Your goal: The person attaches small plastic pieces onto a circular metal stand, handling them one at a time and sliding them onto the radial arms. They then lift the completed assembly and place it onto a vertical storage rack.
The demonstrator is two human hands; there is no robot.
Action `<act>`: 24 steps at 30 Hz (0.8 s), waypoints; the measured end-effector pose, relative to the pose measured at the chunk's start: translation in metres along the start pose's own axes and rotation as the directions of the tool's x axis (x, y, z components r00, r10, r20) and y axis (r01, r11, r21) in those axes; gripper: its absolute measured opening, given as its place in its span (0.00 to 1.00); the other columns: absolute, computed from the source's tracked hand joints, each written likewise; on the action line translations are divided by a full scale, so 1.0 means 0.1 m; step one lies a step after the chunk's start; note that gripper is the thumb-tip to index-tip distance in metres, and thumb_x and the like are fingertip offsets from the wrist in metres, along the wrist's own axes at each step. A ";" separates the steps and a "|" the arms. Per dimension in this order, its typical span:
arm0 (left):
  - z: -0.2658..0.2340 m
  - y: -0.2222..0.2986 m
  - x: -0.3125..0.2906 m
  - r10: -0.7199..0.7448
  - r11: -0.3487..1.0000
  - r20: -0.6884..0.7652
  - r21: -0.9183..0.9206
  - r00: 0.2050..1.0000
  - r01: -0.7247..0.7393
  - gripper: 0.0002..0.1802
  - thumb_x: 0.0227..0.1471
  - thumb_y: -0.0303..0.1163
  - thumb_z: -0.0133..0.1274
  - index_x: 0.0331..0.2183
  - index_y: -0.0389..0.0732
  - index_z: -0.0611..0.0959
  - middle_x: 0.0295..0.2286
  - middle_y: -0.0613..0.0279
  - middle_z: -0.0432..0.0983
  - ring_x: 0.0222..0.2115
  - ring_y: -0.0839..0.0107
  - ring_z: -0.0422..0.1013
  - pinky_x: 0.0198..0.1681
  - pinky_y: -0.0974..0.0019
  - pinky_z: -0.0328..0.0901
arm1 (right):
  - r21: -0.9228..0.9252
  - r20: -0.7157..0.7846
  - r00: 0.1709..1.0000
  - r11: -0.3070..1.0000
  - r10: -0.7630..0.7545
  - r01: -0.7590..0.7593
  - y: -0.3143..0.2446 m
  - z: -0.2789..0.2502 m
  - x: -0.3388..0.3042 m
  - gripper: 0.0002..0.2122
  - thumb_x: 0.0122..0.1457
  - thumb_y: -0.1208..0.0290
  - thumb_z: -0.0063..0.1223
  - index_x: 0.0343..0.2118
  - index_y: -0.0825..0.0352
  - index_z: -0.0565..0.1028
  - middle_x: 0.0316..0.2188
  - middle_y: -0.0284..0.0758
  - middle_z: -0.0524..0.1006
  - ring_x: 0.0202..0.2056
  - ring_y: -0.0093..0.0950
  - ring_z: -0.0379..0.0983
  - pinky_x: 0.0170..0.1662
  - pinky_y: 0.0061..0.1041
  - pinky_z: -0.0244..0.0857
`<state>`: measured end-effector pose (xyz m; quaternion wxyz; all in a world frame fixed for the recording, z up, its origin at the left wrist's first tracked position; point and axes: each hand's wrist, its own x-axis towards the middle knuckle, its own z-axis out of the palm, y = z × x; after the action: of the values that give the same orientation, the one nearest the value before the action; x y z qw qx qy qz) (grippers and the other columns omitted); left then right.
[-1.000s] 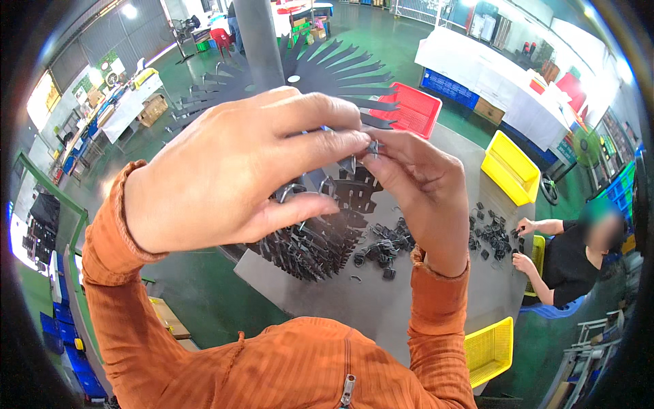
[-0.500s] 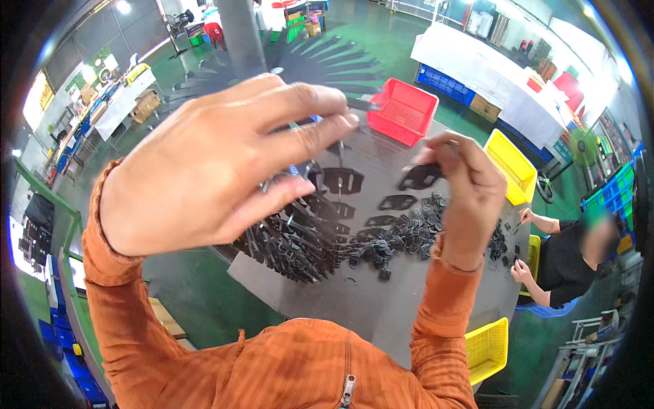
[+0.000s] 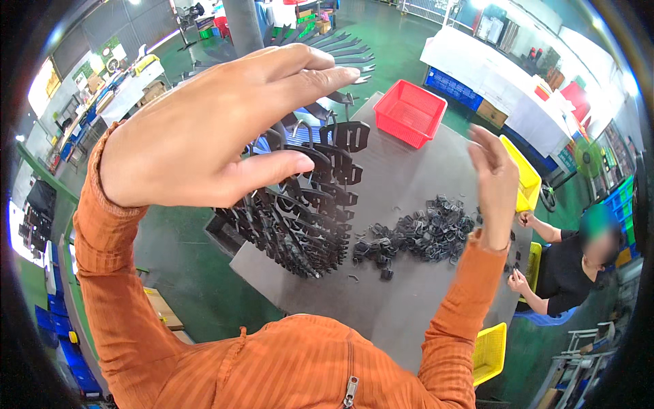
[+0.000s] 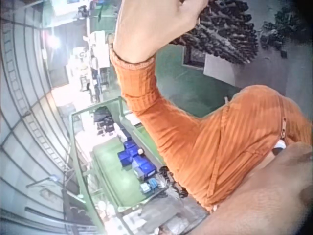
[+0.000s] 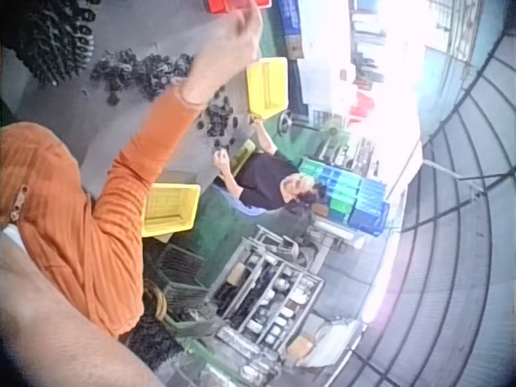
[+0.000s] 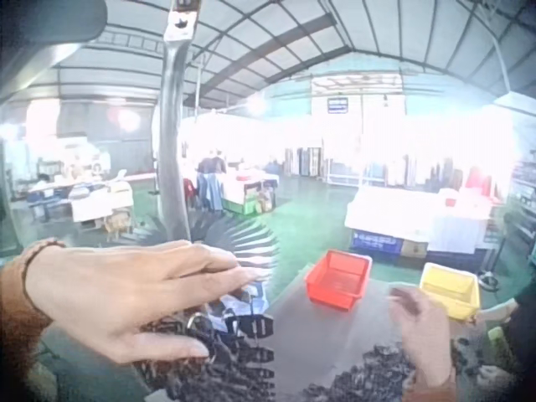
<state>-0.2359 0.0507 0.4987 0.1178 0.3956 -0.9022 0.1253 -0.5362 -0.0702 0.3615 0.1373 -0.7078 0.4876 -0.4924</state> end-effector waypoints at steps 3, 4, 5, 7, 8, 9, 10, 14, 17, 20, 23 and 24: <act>-0.03 -0.03 -0.01 0.053 0.998 0.005 -0.047 0.999 -0.053 0.33 0.43 0.31 0.56 0.53 0.37 0.67 0.48 0.48 0.65 0.49 0.50 0.63 0.50 0.57 0.60 | 0.564 0.200 0.957 0.823 -0.209 0.062 -0.72 0.23 -0.07 0.12 0.55 0.80 0.49 0.43 0.70 0.74 0.35 0.35 0.78 0.39 0.21 0.73 0.44 0.21 0.66; -0.02 -0.03 -0.01 0.073 0.996 -0.008 -0.050 0.997 -0.074 0.32 0.44 0.31 0.56 0.52 0.36 0.68 0.47 0.48 0.66 0.48 0.50 0.64 0.50 0.58 0.61 | 0.658 0.235 0.948 0.753 -0.214 0.007 -0.88 0.32 -0.08 0.11 0.55 0.81 0.49 0.43 0.71 0.74 0.34 0.35 0.78 0.38 0.21 0.73 0.44 0.20 0.66; -0.03 -0.01 0.00 0.081 0.996 -0.005 -0.046 0.997 -0.081 0.32 0.44 0.31 0.56 0.52 0.36 0.68 0.47 0.48 0.66 0.48 0.50 0.64 0.50 0.58 0.61 | 0.740 0.265 0.938 0.671 -0.225 -0.048 -0.99 0.37 -0.09 0.11 0.56 0.82 0.49 0.42 0.72 0.74 0.34 0.35 0.78 0.38 0.20 0.73 0.43 0.19 0.66; -0.03 0.07 -0.01 0.078 0.993 -0.019 -0.092 0.997 -0.080 0.29 0.44 0.29 0.56 0.50 0.34 0.71 0.44 0.49 0.68 0.46 0.51 0.66 0.48 0.58 0.63 | 0.782 0.311 0.913 0.617 -0.264 -0.088 -1.07 0.41 -0.08 0.10 0.56 0.82 0.49 0.42 0.72 0.74 0.34 0.35 0.78 0.37 0.19 0.73 0.43 0.18 0.66; -0.03 0.08 -0.01 0.087 0.992 -0.019 -0.085 0.996 -0.088 0.29 0.44 0.29 0.56 0.50 0.34 0.71 0.44 0.49 0.68 0.46 0.51 0.66 0.48 0.58 0.63 | 0.816 0.356 0.881 0.563 -0.313 -0.130 -1.10 0.44 -0.06 0.10 0.56 0.82 0.49 0.41 0.73 0.74 0.34 0.34 0.78 0.37 0.18 0.73 0.43 0.16 0.66; -0.02 0.09 -0.02 0.087 0.992 -0.030 -0.085 0.996 -0.089 0.27 0.44 0.29 0.56 0.48 0.34 0.72 0.44 0.49 0.68 0.45 0.51 0.67 0.47 0.58 0.64 | 0.819 0.333 0.889 0.564 -0.315 -0.108 -1.13 0.48 -0.08 0.08 0.55 0.82 0.50 0.37 0.74 0.75 0.31 0.32 0.78 0.34 0.16 0.72 0.39 0.15 0.66; -0.01 0.10 -0.03 0.087 0.992 -0.040 -0.085 0.995 -0.090 0.26 0.43 0.29 0.56 0.47 0.34 0.73 0.43 0.49 0.69 0.44 0.52 0.68 0.46 0.59 0.64 | 0.820 0.325 0.892 0.564 -0.315 -0.099 -1.14 0.48 -0.07 0.08 0.55 0.82 0.50 0.37 0.74 0.75 0.31 0.32 0.78 0.34 0.16 0.72 0.39 0.15 0.66; -0.03 0.18 -0.08 0.032 0.997 -0.012 -0.076 0.999 -0.033 0.25 0.42 0.27 0.55 0.47 0.34 0.74 0.44 0.49 0.69 0.42 0.51 0.68 0.45 0.58 0.64 | 0.739 0.344 0.905 0.666 -0.250 -0.098 -1.22 0.47 -0.12 0.05 0.54 0.82 0.51 0.32 0.75 0.77 0.25 0.31 0.78 0.29 0.14 0.71 0.33 0.14 0.65; 0.00 0.19 -0.06 0.069 0.995 -0.043 -0.072 0.997 -0.072 0.26 0.42 0.27 0.55 0.47 0.34 0.74 0.44 0.50 0.69 0.42 0.51 0.68 0.45 0.58 0.64 | 0.719 0.235 0.942 0.695 -0.241 -0.002 -1.19 0.49 -0.18 0.05 0.54 0.82 0.50 0.32 0.75 0.77 0.25 0.32 0.78 0.29 0.15 0.70 0.34 0.14 0.65; 0.04 0.16 -0.01 0.066 0.998 -0.055 -0.008 0.996 -0.066 0.26 0.42 0.26 0.55 0.47 0.34 0.74 0.44 0.50 0.68 0.42 0.52 0.68 0.45 0.58 0.64 | 0.696 0.148 0.981 0.718 -0.124 -0.014 -0.98 0.35 -0.17 0.06 0.54 0.82 0.48 0.32 0.74 0.77 0.25 0.32 0.78 0.28 0.17 0.71 0.35 0.16 0.65; 0.04 0.09 -0.06 0.016 0.999 -0.062 -0.037 0.998 -0.018 0.27 0.42 0.25 0.56 0.48 0.35 0.74 0.44 0.50 0.68 0.43 0.52 0.68 0.45 0.59 0.64 | 0.545 0.061 0.998 0.837 0.026 -0.056 -0.56 0.07 -0.11 0.08 0.55 0.80 0.46 0.32 0.71 0.78 0.26 0.31 0.78 0.28 0.16 0.71 0.32 0.15 0.62; 0.03 0.09 -0.05 -0.003 0.999 -0.066 -0.048 0.998 0.000 0.27 0.42 0.25 0.56 0.48 0.36 0.74 0.44 0.50 0.68 0.43 0.52 0.68 0.45 0.59 0.64 | 0.477 -0.020 0.998 0.878 0.062 -0.045 -0.36 -0.05 -0.05 0.07 0.56 0.77 0.48 0.33 0.70 0.79 0.26 0.29 0.78 0.27 0.14 0.68 0.30 0.12 0.59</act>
<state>-0.2392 0.0591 0.4931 0.1571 0.3889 -0.9002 0.1167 -0.5210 -0.0474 0.3854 0.3121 -0.6299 0.3733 -0.6053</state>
